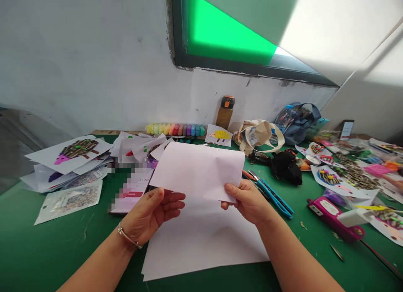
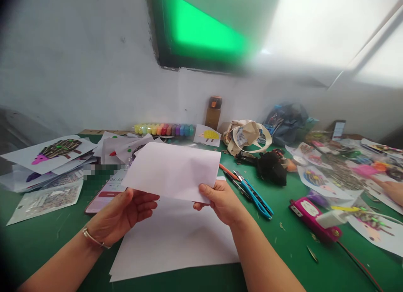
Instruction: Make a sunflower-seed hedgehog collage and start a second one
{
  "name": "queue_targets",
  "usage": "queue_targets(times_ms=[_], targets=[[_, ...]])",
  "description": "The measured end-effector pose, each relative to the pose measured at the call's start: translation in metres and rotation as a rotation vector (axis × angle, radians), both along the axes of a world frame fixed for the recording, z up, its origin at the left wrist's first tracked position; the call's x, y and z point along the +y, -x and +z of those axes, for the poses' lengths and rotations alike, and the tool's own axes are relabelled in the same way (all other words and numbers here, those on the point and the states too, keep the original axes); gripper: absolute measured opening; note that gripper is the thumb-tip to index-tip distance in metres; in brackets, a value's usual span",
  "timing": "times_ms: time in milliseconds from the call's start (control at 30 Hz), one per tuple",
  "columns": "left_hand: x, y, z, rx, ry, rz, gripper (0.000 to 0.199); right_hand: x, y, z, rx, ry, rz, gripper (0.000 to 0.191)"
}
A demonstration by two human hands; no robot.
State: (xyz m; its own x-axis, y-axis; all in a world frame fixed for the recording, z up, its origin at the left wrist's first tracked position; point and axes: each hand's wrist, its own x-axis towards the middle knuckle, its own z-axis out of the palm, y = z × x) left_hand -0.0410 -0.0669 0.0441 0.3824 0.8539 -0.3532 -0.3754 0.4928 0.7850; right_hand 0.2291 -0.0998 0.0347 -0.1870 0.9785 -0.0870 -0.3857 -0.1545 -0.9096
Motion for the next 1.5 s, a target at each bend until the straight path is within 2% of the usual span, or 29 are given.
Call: queue_targets(times_ms=[100, 200, 333, 400, 500, 600, 667, 733, 800, 867, 1033, 1200, 1400, 1500], targets=[[-0.003, -0.004, -0.001, 0.035, 0.013, -0.036, 0.036, -0.004, 0.015, -0.001, -0.008, -0.009, 0.04, 0.033], [-0.002, -0.005, -0.002, 0.104, 0.031, 0.011, 0.032, -0.007, 0.025, -0.005, -0.067, 0.007, 0.151, 0.036], [0.002, -0.001, -0.001, 0.162, -0.01, 0.005, 0.029, -0.009, 0.02, -0.008, -0.087, 0.012, 0.312, 0.046], [0.003, 0.001, -0.001, 0.192, -0.058, -0.047, 0.028, -0.007, 0.01, -0.007, -0.046, 0.022, 0.277, 0.056], [0.002, 0.002, 0.0, 0.257, -0.176, -0.142, 0.028, -0.004, -0.008, -0.003, 0.04, 0.06, 0.115, 0.067], [-0.001, 0.001, 0.002, 0.363, -0.303, -0.241, 0.029, 0.0, -0.02, 0.004, 0.083, 0.086, 0.097, 0.082], [-0.003, -0.001, 0.005, 0.426, -0.355, -0.307, 0.032, 0.0, -0.022, 0.006, 0.044, 0.101, 0.127, 0.075], [-0.004, -0.003, 0.007, 0.464, -0.376, -0.367, 0.036, 0.0, -0.02, 0.007, -0.052, 0.126, 0.16, 0.057], [-0.003, -0.004, 0.006, 0.488, -0.371, -0.414, 0.039, -0.001, -0.016, 0.006, -0.163, 0.153, 0.202, 0.043], [-0.003, -0.004, 0.003, 0.503, -0.353, -0.435, 0.039, -0.001, -0.013, 0.005, -0.245, 0.157, 0.21, 0.036], [0.0, -0.005, -0.006, 0.398, -0.275, -0.391, 0.033, 0.001, -0.011, 0.005, -0.226, 0.171, 0.139, 0.037], [0.002, -0.003, -0.005, 0.371, -0.249, -0.329, 0.031, 0.002, -0.012, 0.003, -0.199, 0.15, 0.146, 0.037], [0.002, -0.003, -0.005, 0.406, -0.272, -0.398, 0.035, 0.005, -0.003, -0.002, -0.173, 0.197, 0.156, 0.042], [0.001, -0.004, -0.006, 0.397, -0.266, -0.377, 0.034, 0.006, 0.002, -0.002, -0.147, 0.225, 0.127, 0.039]])
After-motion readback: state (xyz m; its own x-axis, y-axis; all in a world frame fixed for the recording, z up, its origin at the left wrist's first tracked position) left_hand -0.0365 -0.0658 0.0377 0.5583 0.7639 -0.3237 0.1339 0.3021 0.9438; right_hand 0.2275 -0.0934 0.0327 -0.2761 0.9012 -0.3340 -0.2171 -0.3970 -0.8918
